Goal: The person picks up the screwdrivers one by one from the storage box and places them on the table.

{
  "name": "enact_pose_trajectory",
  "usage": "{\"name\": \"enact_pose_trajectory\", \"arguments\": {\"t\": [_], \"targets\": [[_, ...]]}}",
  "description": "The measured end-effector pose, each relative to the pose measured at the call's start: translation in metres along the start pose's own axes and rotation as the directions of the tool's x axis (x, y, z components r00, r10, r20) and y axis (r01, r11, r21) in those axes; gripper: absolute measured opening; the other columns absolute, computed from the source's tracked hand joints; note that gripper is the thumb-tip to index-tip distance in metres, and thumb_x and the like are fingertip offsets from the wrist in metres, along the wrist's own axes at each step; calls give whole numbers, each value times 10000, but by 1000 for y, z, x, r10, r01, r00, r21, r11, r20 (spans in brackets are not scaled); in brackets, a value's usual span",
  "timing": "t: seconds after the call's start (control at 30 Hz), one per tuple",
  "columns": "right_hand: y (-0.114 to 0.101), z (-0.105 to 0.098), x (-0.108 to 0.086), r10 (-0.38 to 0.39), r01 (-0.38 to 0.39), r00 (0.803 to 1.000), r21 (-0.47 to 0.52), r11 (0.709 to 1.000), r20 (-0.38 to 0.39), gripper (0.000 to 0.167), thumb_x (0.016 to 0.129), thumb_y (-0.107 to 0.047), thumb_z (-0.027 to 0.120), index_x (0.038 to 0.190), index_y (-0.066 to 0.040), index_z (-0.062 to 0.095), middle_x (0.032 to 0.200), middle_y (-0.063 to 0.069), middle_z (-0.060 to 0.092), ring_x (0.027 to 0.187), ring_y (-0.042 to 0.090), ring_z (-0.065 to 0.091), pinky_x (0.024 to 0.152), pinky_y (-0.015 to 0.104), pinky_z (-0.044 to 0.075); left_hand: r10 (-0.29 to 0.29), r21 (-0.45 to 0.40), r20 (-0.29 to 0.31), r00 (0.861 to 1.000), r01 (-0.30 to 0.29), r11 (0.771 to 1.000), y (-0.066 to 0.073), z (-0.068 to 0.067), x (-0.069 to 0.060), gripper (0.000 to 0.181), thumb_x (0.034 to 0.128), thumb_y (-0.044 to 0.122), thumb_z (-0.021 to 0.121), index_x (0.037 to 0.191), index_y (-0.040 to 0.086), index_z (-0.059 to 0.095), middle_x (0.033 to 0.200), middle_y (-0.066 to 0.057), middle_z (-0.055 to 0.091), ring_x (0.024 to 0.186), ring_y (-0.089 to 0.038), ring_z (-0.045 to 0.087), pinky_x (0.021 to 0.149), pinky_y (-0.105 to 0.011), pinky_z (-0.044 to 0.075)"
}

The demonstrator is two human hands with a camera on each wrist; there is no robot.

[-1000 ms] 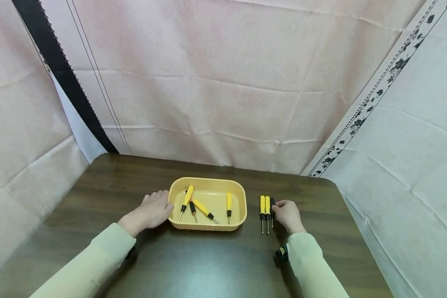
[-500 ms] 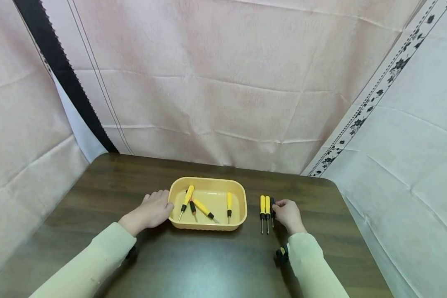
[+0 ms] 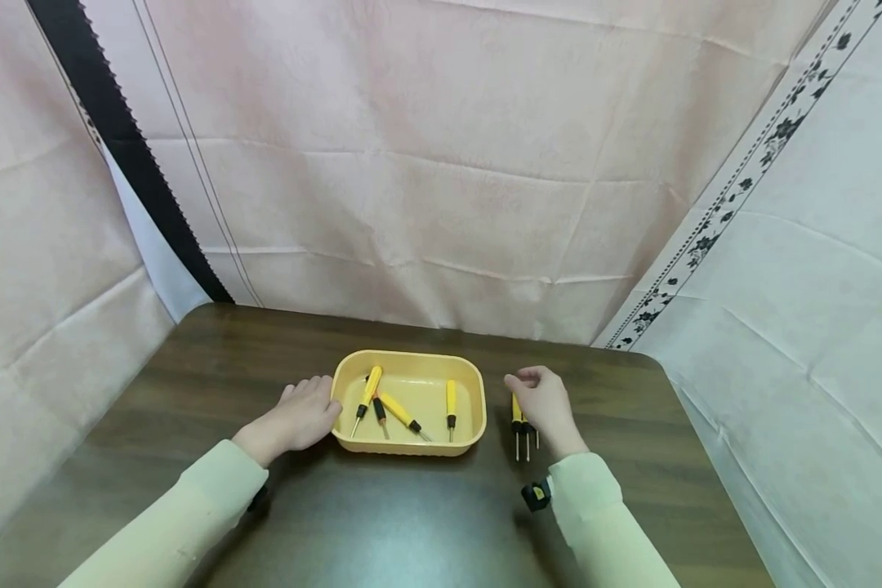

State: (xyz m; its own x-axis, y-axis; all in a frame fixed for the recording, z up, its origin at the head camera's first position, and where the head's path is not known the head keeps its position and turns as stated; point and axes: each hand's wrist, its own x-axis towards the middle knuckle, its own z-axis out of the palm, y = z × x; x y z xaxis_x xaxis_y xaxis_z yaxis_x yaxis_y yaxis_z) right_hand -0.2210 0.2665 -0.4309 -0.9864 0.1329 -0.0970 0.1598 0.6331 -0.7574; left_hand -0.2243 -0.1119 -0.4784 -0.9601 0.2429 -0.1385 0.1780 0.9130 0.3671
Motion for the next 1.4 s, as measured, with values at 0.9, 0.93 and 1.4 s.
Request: {"name": "enact_pose_trajectory", "arguments": {"t": [0.9, 0.93, 1.4], "targets": [[-61, 89, -13, 45, -70, 973, 107, 992, 226, 843, 875, -348, 692, 1464, 63, 252, 1474, 269, 312, 1315, 361, 366, 1033, 519, 335, -3, -15, -6, 1000, 3, 1000, -1, 2, 0, 375, 969, 320, 387, 1156, 15, 500, 963, -57, 486, 880, -243, 428, 784, -417, 322], [-60, 91, -12, 49, -78, 973, 119, 990, 227, 842, 876, -336, 692, 1465, 66, 243, 1474, 274, 307, 1312, 368, 367, 1032, 521, 333, -1, -16, -5, 1000, 1, 1000, -1, 2, -1, 373, 969, 321, 390, 1154, 16, 500, 961, -59, 484, 880, -245, 427, 783, -418, 320], [-54, 106, -3, 116, -137, 961, 69, 988, 251, 806, 897, -322, 666, 1482, 23, 233, 1488, 248, 252, 1335, 377, 318, 1048, 520, 301, -7, -19, -3, 1000, 7, 1000, 1, 0, -2, 391, 967, 325, 385, 1169, 8, 493, 986, -68, 487, 893, -248, 424, 797, -422, 323]]}}
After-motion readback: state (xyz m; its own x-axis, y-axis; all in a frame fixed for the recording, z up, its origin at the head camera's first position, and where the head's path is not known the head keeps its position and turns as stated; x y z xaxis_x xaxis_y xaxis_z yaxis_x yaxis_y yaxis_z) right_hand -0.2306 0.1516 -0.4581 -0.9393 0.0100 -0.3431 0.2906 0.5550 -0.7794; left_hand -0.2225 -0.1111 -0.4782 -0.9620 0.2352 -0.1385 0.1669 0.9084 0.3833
